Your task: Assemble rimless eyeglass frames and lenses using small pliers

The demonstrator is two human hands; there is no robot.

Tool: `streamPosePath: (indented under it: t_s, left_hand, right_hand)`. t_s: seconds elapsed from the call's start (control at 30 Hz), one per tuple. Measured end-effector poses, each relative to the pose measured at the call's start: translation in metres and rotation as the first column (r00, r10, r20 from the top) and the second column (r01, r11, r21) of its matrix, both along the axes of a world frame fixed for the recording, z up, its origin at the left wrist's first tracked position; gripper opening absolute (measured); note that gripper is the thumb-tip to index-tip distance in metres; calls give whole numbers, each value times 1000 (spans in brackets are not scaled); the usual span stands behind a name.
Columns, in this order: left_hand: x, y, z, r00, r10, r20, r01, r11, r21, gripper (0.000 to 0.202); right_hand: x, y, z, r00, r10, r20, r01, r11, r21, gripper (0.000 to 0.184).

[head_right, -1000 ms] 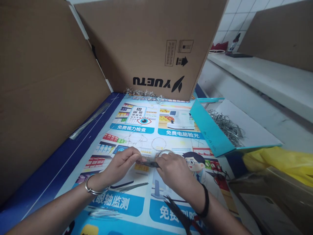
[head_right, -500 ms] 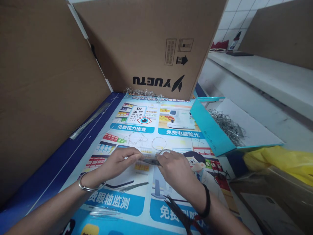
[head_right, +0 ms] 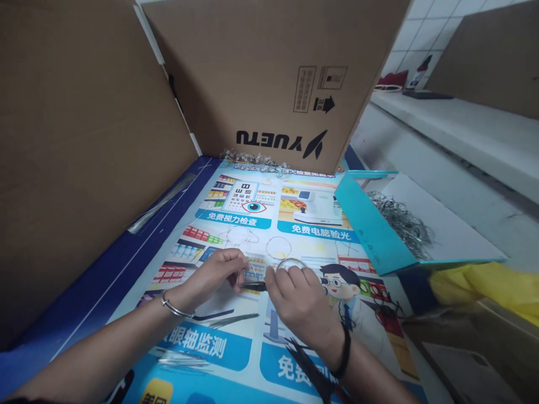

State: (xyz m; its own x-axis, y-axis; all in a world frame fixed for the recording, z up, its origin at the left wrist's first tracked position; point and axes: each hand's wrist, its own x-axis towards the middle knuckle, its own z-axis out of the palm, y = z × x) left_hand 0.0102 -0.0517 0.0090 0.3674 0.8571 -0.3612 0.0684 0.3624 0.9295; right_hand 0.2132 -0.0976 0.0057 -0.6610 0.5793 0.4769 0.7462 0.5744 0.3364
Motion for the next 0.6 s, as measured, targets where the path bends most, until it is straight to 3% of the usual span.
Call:
streamPosePath:
  t_s: [0.2, 0.6]
  left_hand:
    - [6, -5, 2, 998, 34, 48, -34, 999, 4, 26]
    - [9, -7, 1, 998, 59, -4, -59, 998, -19, 24]
  right_hand:
    - [-2, 0, -1, 1000, 22, 4, -22, 999, 30, 26]
    - [-3, -1, -2, 999, 30, 41, -31, 999, 27, 27]
